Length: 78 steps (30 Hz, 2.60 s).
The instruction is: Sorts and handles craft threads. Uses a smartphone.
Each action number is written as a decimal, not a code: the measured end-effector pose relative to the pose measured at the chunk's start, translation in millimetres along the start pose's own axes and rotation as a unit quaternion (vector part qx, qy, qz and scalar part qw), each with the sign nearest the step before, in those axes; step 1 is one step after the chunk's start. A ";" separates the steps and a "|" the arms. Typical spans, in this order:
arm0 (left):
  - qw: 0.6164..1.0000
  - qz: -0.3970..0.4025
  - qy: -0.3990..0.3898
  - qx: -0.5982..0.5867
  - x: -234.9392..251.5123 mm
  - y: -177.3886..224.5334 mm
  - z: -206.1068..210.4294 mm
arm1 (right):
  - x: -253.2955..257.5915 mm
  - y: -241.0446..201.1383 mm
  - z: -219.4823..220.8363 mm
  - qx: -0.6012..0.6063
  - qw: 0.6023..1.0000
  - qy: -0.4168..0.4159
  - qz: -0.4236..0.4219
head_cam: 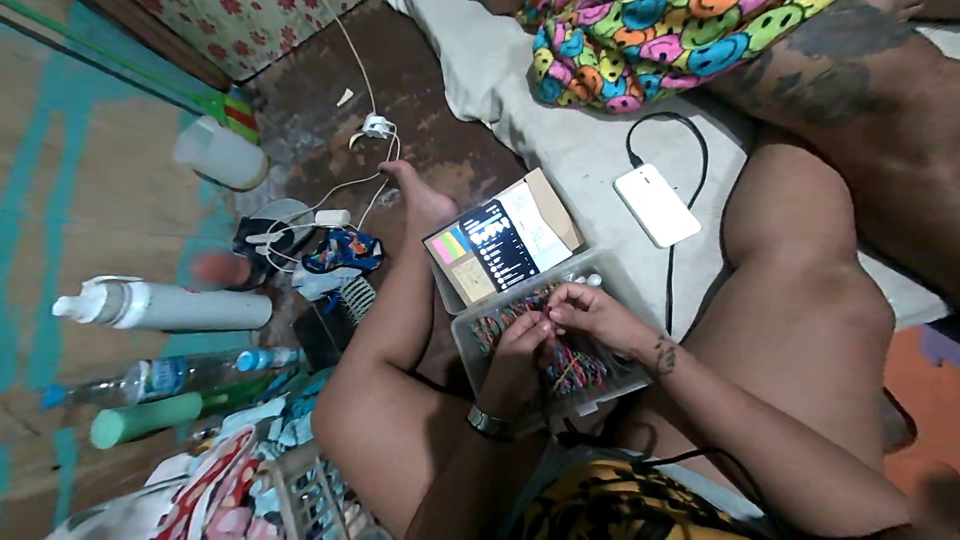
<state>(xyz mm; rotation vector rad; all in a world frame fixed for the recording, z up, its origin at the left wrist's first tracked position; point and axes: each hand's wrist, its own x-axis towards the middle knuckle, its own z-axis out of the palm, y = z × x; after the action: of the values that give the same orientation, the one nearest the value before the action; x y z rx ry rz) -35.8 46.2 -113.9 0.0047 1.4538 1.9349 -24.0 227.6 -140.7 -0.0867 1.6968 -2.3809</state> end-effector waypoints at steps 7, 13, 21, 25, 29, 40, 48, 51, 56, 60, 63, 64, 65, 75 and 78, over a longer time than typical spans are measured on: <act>1.000 -0.018 -0.022 0.005 -4.9 7.7 4.6 | -2.2 1.7 -1.8 0.081 0.996 -0.028 -0.001; 0.779 0.338 0.188 0.494 4.1 -11.7 8.9 | -5.8 -11.1 32.6 -0.057 0.977 0.199 0.056; 0.994 -0.103 -0.009 -0.033 -14.0 23.8 18.6 | -9.1 -11.5 -1.1 0.118 0.991 -0.063 0.024; 0.988 -0.109 -0.048 -0.097 -16.6 17.7 21.5 | -10.4 -13.0 -0.1 0.201 0.975 -0.080 0.051; 0.987 0.071 0.030 0.143 -14.7 7.9 21.7 | -7.4 -11.1 6.3 0.175 0.984 0.015 0.035; 0.991 -0.128 -0.041 -0.019 -16.0 24.3 16.7 | -10.1 -15.2 2.7 0.073 0.996 -0.033 0.039; 0.990 -0.046 -0.055 0.122 -14.7 23.4 14.5 | -10.3 -10.6 12.2 0.163 0.985 0.043 0.032; 0.994 -0.045 -0.042 0.092 -13.2 19.2 11.5 | -8.6 -7.6 17.7 0.121 0.989 0.080 0.007; 0.994 -0.103 -0.029 -0.032 -13.1 19.2 9.2 | -9.2 -8.1 5.5 0.013 0.999 -0.040 -0.008; 0.997 -0.051 -0.060 0.001 -12.1 14.7 7.3 | -9.3 -9.6 11.2 0.086 0.995 0.038 0.023; 0.991 0.032 -0.020 0.129 -10.2 11.8 7.9 | -8.0 -9.6 17.5 0.085 0.990 0.110 0.020; 0.984 0.042 -0.001 0.171 -10.1 11.7 8.9 | -6.8 -9.0 20.2 0.059 0.989 0.137 0.011; 0.980 0.043 0.014 0.196 -9.6 10.9 9.4 | -5.2 -7.4 21.7 0.022 0.988 0.155 0.003; 0.996 -0.044 -0.076 0.010 -11.1 13.4 3.8 | -8.8 -11.0 11.6 0.131 0.989 0.042 0.056; 0.985 0.037 -0.034 0.165 -9.4 11.4 7.7 | -7.1 -11.3 18.4 0.139 0.980 0.135 0.042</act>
<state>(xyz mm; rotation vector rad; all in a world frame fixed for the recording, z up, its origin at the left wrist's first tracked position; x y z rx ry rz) -31.6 46.3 -97.8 0.2759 1.7312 1.7117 -15.5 215.5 -123.4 0.3612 1.4122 -2.6319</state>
